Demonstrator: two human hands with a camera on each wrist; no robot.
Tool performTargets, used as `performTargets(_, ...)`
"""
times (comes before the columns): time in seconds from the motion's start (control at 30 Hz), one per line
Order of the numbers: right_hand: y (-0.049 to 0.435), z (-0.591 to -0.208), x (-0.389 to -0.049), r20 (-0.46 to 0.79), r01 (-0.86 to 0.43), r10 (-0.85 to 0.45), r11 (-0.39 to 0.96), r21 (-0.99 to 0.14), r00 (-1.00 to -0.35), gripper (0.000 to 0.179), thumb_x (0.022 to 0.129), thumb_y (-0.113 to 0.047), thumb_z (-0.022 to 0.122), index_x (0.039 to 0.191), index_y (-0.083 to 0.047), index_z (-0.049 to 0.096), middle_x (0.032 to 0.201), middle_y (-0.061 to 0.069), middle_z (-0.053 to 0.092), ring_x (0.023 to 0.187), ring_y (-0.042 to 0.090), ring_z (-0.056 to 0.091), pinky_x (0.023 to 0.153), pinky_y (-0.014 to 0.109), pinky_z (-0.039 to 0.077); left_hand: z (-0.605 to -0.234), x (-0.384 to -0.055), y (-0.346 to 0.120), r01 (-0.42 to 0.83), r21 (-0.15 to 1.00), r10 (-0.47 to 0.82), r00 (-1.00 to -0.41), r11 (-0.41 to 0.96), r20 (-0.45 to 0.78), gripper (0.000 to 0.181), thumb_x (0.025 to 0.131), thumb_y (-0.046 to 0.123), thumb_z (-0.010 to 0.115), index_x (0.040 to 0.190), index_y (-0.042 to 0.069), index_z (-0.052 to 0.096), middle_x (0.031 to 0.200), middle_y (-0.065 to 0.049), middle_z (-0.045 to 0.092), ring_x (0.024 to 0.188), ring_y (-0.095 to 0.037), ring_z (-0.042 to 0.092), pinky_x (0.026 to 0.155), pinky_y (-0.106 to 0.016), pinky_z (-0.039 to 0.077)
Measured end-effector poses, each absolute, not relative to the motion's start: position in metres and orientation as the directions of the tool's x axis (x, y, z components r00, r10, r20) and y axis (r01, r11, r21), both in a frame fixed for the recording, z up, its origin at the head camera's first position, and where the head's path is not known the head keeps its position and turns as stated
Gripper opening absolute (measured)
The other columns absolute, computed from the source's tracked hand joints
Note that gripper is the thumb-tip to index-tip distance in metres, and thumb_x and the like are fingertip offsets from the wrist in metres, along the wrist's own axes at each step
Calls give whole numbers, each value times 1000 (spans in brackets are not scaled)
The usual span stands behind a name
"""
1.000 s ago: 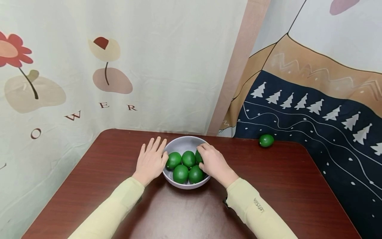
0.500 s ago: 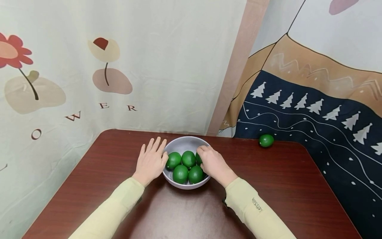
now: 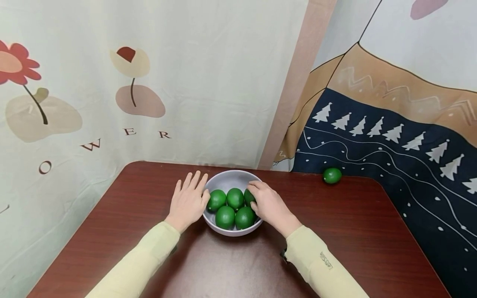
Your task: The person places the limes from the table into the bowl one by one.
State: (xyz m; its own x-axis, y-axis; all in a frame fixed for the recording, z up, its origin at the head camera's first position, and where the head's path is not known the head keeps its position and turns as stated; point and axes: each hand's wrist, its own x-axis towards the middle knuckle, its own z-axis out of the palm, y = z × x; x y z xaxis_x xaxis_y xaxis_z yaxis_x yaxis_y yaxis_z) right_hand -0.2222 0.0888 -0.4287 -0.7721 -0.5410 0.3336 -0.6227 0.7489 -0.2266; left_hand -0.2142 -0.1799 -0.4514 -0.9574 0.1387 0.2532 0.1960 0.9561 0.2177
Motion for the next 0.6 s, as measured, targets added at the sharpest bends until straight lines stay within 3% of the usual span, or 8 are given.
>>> performTargets(0.6,111,-435,-218,426,-612,-461,708,-353,-779,52,89,-13,81,137,-2,65,143,13,61,134,30,57,106,45,52,-451,-214,-180,196,216,139,-957,957,254,56,107,32,40,158,11,43,163,-19,38,154,-42,27,122,-64,20)
